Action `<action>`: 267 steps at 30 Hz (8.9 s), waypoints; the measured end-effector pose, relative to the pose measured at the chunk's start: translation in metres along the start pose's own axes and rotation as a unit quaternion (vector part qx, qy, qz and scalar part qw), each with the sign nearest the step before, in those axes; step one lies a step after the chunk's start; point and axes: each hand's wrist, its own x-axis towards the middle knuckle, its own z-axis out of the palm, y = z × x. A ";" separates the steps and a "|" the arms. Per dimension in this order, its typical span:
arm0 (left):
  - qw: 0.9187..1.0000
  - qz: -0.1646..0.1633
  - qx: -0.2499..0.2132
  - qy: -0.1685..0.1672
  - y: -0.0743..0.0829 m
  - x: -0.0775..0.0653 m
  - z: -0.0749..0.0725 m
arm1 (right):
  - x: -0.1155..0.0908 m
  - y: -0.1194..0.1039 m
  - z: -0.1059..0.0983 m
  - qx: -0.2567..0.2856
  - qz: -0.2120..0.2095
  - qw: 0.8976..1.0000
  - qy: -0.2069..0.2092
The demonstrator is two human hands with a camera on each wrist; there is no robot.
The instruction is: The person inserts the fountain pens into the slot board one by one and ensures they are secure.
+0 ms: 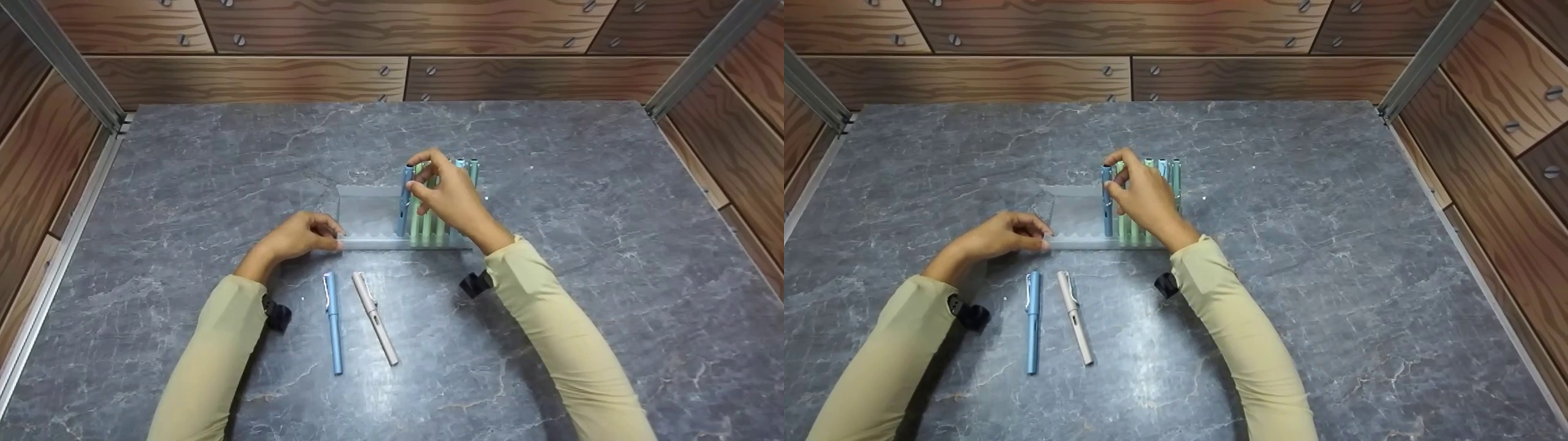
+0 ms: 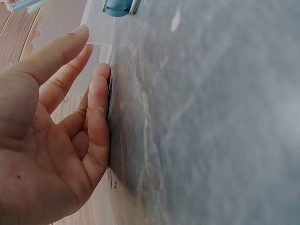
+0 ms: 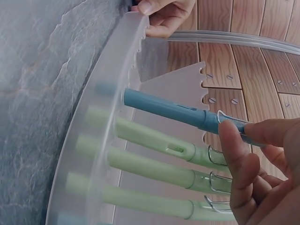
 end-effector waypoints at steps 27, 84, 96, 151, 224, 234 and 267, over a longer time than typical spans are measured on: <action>1.000 0.008 -0.006 -0.003 -0.001 0.000 0.000 | 0.000 0.003 0.007 -0.091 0.013 0.996 0.001; 1.000 0.009 -0.002 0.004 0.001 0.000 0.000 | -0.047 0.013 0.060 -0.132 -0.085 0.941 -0.301; 1.000 0.009 -0.003 0.002 0.000 0.000 0.001 | -0.049 0.012 0.070 -0.146 -0.062 0.940 -0.302; 1.000 0.009 -0.002 0.003 0.001 0.000 0.000 | -0.058 0.001 0.084 -0.045 0.042 0.960 -0.273; 1.000 0.000 -0.003 0.003 0.000 0.000 0.000 | -0.012 -0.026 0.009 -0.085 -0.087 0.990 0.068; 1.000 0.010 -0.002 0.004 0.000 0.000 0.000 | -0.006 -0.032 0.013 -0.140 -0.077 0.984 0.079; 1.000 0.000 0.005 0.004 0.000 0.001 -0.001 | 0.010 -0.020 0.022 -0.200 -0.060 0.971 0.114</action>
